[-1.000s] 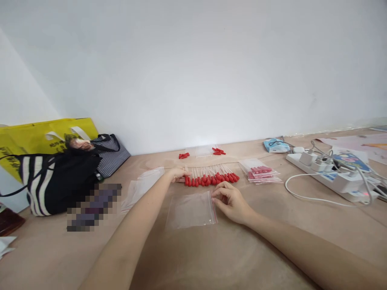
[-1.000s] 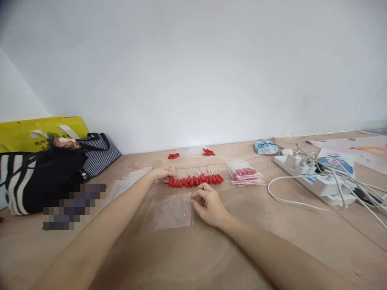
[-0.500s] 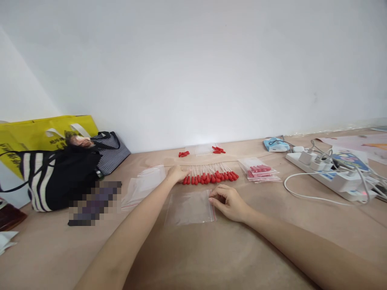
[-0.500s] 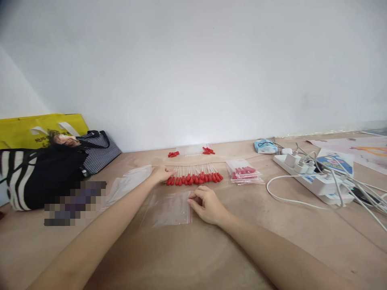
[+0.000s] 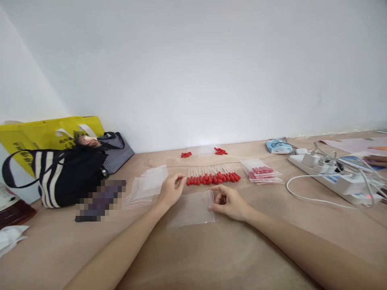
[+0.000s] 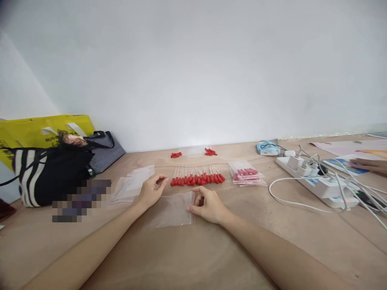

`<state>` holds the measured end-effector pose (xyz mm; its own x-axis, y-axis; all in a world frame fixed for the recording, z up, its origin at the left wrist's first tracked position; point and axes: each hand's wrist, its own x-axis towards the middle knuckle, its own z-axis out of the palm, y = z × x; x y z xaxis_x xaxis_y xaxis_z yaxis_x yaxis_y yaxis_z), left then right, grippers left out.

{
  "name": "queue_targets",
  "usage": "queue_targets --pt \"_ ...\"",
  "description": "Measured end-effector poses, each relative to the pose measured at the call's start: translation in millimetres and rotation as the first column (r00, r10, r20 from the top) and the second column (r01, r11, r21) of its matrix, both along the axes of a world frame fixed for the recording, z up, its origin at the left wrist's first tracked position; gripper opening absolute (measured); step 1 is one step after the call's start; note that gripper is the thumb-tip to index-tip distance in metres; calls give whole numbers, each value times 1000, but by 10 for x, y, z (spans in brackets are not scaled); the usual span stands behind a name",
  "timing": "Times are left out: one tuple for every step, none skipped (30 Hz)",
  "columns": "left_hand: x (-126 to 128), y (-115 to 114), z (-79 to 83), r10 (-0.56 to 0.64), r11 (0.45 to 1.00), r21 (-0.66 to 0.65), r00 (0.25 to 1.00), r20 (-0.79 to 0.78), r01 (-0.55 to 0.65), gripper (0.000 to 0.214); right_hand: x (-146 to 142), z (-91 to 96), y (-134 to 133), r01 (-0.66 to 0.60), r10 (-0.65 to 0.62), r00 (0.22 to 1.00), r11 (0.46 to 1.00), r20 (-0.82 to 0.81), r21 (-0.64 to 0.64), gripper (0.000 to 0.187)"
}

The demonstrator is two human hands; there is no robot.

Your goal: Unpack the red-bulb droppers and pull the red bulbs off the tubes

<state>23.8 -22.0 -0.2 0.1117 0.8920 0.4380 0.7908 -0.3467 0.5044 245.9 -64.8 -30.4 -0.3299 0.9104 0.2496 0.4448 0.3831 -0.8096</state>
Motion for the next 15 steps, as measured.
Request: queue_targets --pt "-21 -108 27 -111 993 22 992 -61 113 26 3 10 -5 10 -14 999 997 52 71 47" --pt "-41 -217 45 -229 973 -6 964 -132 230 29 5 28 -16 9 -27 994 987 109 159 46" --pt "-60 -318 54 -356 935 -73 911 -208 348 34 5 51 -32 -12 -32 985 968 170 250 45" --pt "-75 -406 52 -451 892 -152 850 -271 425 40 3 76 -51 -54 -24 973 943 232 327 44" --pt "-85 -473 43 -509 860 -224 802 -312 459 44 0 100 -71 -114 -1 956 919 292 376 42" --pt "-90 -517 29 -546 835 -284 767 -336 471 48 -2 120 -90 -182 36 936 900 350 395 40" --pt "-90 -538 12 -555 828 -319 758 -342 462 49 -4 134 -106 -242 73 915 887 397 395 36" --pt "-85 -537 -3 -539 836 -327 775 -330 442 47 -5 141 -117 -281 100 898 879 428 386 32" --pt "-75 -519 -16 -504 854 -313 810 -301 415 44 -4 141 -122 -296 110 891 876 440 380 30" --pt "-64 -490 -26 -454 879 -287 853 -256 382 41 0 136 -122 -291 105 893 876 437 386 28" --pt "-51 -457 -31 -398 903 -260 893 -208 342 37 5 127 -116 -268 82 903 875 423 404 27" --pt "-40 -425 -32 -337 926 -238 927 -164 294 34 11 117 -107 -235 47 915 871 401 432 27" --pt "-30 -398 -30 -274 944 -227 953 -131 240 32 19 108 -95 -198 9 926 863 377 464 26" --pt "-22 -382 -25 -217 954 -234 970 -110 187 32 28 101 -81 -163 -26 935 854 354 494 24" --pt "-16 -376 -18 -169 956 -258 981 -97 139 34 37 96 -67 -130 -59 942 845 332 519 22"
